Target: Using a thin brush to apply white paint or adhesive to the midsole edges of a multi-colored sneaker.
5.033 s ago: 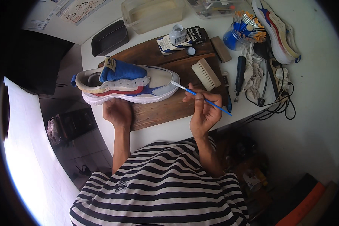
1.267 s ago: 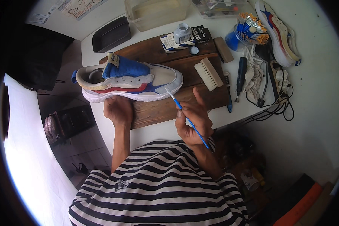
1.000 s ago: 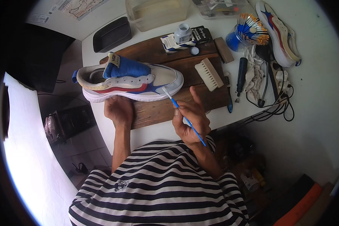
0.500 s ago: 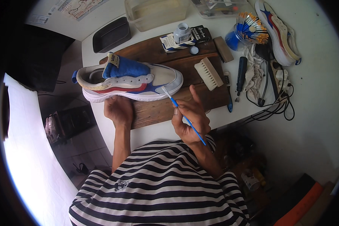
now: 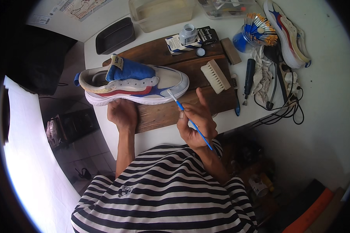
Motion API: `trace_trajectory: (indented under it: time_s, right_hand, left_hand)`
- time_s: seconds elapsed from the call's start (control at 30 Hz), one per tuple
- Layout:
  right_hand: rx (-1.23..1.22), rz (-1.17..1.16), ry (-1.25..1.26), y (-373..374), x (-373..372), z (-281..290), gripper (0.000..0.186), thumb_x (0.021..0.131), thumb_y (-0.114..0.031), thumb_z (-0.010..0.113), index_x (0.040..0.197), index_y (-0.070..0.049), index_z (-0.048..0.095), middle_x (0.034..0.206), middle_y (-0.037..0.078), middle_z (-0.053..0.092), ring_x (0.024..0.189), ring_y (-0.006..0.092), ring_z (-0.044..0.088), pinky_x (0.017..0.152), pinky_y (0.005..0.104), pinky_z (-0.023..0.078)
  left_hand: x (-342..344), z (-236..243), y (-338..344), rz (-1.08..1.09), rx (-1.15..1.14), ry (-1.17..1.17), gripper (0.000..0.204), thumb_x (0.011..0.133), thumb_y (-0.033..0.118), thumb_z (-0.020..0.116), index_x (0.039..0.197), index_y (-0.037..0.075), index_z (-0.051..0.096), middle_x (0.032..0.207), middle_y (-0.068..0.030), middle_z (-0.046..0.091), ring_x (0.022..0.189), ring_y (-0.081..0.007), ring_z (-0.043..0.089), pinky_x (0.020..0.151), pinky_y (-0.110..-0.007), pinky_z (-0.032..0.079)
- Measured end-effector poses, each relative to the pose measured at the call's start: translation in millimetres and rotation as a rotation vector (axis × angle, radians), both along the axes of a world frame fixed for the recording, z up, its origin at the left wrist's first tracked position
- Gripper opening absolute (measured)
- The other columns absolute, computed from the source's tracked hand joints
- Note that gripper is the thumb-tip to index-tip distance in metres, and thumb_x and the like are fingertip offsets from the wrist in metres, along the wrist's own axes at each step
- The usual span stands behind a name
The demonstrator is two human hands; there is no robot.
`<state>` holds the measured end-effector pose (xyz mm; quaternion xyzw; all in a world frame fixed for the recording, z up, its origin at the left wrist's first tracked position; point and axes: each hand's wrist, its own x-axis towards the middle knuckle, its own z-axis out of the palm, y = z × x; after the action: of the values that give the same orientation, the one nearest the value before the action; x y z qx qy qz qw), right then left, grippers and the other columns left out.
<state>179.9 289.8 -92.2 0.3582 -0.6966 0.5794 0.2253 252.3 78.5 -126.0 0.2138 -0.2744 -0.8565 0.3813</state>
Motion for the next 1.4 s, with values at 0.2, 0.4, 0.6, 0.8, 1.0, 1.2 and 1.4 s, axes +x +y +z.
trace_trajectory:
  time_s: [0.2, 0.4, 0.6, 0.8, 1.0, 1.2, 1.4]
  right_hand:
    - [0.098, -0.056, -0.027, 11, -8, 7, 0.013, 0.098, 0.003, 0.054, 0.108, 0.001, 0.045, 0.079, 0.018, 0.068, 0.078, 0.0238, 0.072, 0.107, 0.0634, 0.043]
    - [-0.180, -0.009, -0.373, 16, -36, 36, 0.013, 0.102, 0.001, 0.050, 0.114, 0.005, 0.051, 0.091, 0.020, 0.069, 0.084, 0.0222, 0.070, 0.100, 0.0482, 0.052]
    - [-0.187, 0.133, -0.452, 12, -104, 86, 0.016, 0.100, 0.000, 0.055, 0.115, 0.006, 0.056, 0.098, 0.018, 0.071, 0.085, 0.0205, 0.071, 0.084, 0.0337, 0.057]
    - [0.123, 0.040, -0.252, -18, -146, 122, 0.012, 0.096, -0.006, 0.065, 0.104, 0.004, 0.065, 0.082, 0.012, 0.072, 0.075, 0.0159, 0.070, 0.071, 0.0283, 0.055]
    - [0.544, 0.078, -0.117, -40, -172, 125, 0.011, 0.093, -0.007, 0.065, 0.097, 0.003, 0.064, 0.074, 0.014, 0.069, 0.062, 0.0223, 0.067, 0.057, 0.0359, 0.050]
    - [0.643, 0.089, -0.188, -50, -178, 110, 0.012, 0.093, -0.007, 0.063, 0.094, 0.006, 0.063, 0.072, 0.016, 0.068, 0.059, 0.0236, 0.066, 0.056, 0.0370, 0.049]
    - [0.556, 0.103, -0.129, -47, -182, 118, 0.012, 0.093, -0.007, 0.063, 0.095, 0.005, 0.063, 0.073, 0.015, 0.069, 0.061, 0.0233, 0.067, 0.057, 0.0359, 0.050]
  left_hand:
    - [1, -2, -2, -0.003, -0.006, 0.009, 0.020, 0.079, 0.008, 0.052, 0.098, 0.006, 0.058, 0.102, -0.0064, 0.063, 0.110, -0.0244, 0.057, 0.109, -0.048, 0.039]
    - [9, -20, -9, -0.023, -0.029, 0.045, 0.029, 0.081, 0.010, 0.054, 0.109, 0.004, 0.057, 0.108, -0.0069, 0.060, 0.111, -0.0237, 0.056, 0.109, -0.044, 0.038]
    - [4, -13, -4, 0.022, -0.014, 0.041, 0.014, 0.082, 0.005, 0.049, 0.093, 0.009, 0.057, 0.089, -0.0011, 0.055, 0.093, -0.0185, 0.055, 0.102, -0.043, 0.044]
    - [1, -14, -3, 0.044, 0.033, 0.050, 0.017, 0.080, 0.002, 0.049, 0.094, 0.008, 0.056, 0.088, -0.0011, 0.054, 0.088, -0.0166, 0.053, 0.098, -0.040, 0.045]
    - [11, -36, -10, -0.028, -0.011, 0.111, 0.042, 0.077, 0.009, 0.053, 0.118, 0.000, 0.056, 0.124, -0.0116, 0.061, 0.124, -0.0267, 0.052, 0.114, -0.045, 0.032]
    - [2, -14, -2, 0.033, 0.036, 0.059, 0.009, 0.083, 0.001, 0.049, 0.085, 0.009, 0.053, 0.081, 0.0011, 0.050, 0.081, -0.0138, 0.049, 0.096, -0.036, 0.045]
    - [7, -23, -5, 0.021, 0.008, 0.114, 0.008, 0.084, 0.002, 0.049, 0.083, 0.009, 0.052, 0.081, 0.0009, 0.051, 0.083, -0.0139, 0.050, 0.097, -0.037, 0.044]
